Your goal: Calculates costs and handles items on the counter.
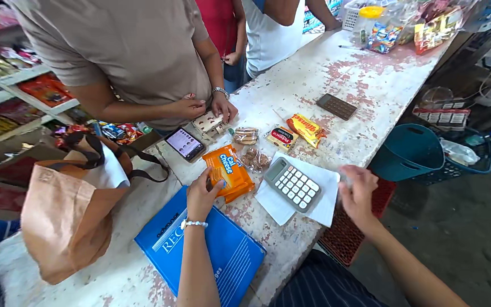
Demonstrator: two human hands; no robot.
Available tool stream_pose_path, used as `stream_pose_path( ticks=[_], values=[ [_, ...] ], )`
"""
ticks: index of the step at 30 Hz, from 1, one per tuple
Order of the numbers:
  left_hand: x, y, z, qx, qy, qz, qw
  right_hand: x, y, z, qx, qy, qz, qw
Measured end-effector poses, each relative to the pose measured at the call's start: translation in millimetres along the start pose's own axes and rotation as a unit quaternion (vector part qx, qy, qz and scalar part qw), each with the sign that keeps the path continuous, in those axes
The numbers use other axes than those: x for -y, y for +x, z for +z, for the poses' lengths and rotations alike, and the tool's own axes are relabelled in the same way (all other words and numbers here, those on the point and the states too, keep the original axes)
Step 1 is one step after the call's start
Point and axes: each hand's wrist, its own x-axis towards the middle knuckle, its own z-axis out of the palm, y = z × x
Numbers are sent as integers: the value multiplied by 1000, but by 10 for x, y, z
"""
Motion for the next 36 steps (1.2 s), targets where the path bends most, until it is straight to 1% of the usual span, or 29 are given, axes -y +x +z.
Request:
stream_pose_path(
  ticks=[1, 3, 5, 7, 10, 12, 15, 21, 24, 26, 27, 28, 29, 31, 32, 34, 36],
  values=[
    [-3, 5, 1, -3, -1, -4, 1000, -81, 109, -17, -18, -7, 37, 999],
    [-17, 13, 3, -6, 1, -9, 1000, -350, 231, 88, -48, -15, 87, 995],
    [-24, 8, 1, -1, 7, -14, 1000, -604, 214, 244, -35, 18, 143, 989],
    [-32, -17, -1, 3, 13, -20, 1000, -671, 161, 280, -27, 45, 166, 985],
    [-62, 9, -21, -14, 6, -16, 1000, -620, 184, 298, -45, 58, 146, 987],
    [-77, 13, -32, -5, 2, -25, 1000, -638, 180, 315, -54, 60, 134, 988],
    [-54, 32, -24, -12, 7, -23, 1000, -647, 192, 328, -43, 56, 136, 988],
    [-44, -5, 7, -16, 10, -6, 1000, -551, 235, 243, 6, -30, 135, 990],
    [-8, -22, 42, -16, 12, 7, 1000, -464, 253, 194, 24, -52, 96, 994],
    [-21, -29, 65, -17, 11, 16, 1000, -297, 306, 181, 32, -20, 30, 999],
    [-26, -25, 72, -20, 12, 23, 999, -187, 362, 202, 52, 14, -5, 999],
    [-22, -27, 71, -20, 10, 26, 999, -71, 421, 231, 96, 59, -27, 993],
    [-13, -31, 68, -19, 11, 25, 999, 31, 486, 269, 159, 104, -32, 981],
    [-13, -34, 68, -15, 13, 15, 1000, 138, 629, 371, 283, 176, -4, 943],
    [-11, -42, 68, -10, 11, 7, 1000, 143, 671, 431, 320, 194, 13, 927],
    [8, -44, 60, -11, 1, -1, 1000, 137, 720, 526, 351, 198, 19, 915],
    [16, -37, 46, -16, -7, -1, 1000, 140, 769, 569, 361, 189, -4, 913]
  ],
)
